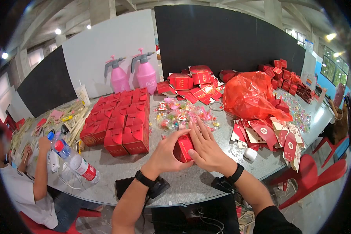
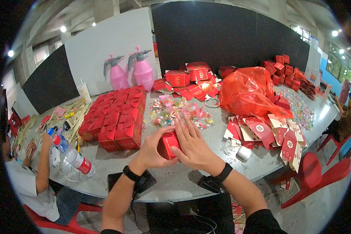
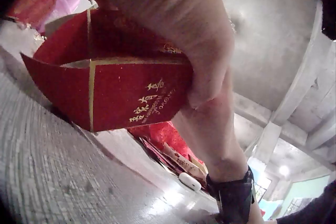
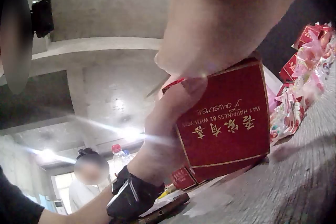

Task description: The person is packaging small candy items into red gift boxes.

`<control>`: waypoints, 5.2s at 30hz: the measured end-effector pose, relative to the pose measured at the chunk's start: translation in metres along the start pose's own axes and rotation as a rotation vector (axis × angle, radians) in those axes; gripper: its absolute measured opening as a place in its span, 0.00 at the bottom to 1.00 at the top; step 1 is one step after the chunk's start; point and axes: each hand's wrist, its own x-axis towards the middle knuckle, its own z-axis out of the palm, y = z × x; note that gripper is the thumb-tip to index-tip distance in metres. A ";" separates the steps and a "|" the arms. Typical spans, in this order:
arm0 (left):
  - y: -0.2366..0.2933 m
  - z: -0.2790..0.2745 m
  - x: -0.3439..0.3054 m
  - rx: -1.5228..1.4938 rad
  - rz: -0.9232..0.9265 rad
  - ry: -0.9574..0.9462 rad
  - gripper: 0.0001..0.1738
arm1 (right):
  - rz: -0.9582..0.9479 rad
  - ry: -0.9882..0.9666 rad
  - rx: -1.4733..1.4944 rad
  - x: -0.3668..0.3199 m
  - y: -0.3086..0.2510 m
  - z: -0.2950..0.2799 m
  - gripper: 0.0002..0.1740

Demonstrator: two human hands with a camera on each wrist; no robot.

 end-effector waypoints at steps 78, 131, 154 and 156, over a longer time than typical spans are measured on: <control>-0.052 -0.004 0.001 -0.787 -0.471 0.492 0.41 | 0.342 -0.216 -0.182 0.130 0.156 0.081 0.34; -0.063 0.008 -0.012 -0.103 -0.376 0.240 0.64 | 0.002 -0.362 0.583 0.143 0.076 -0.072 0.13; -0.053 0.012 -0.003 -0.244 -0.448 0.411 0.57 | 0.016 -0.004 0.147 0.153 0.033 -0.055 0.25; -0.058 0.014 -0.003 -0.279 -0.412 0.490 0.56 | 0.010 0.013 0.176 0.152 0.036 -0.053 0.26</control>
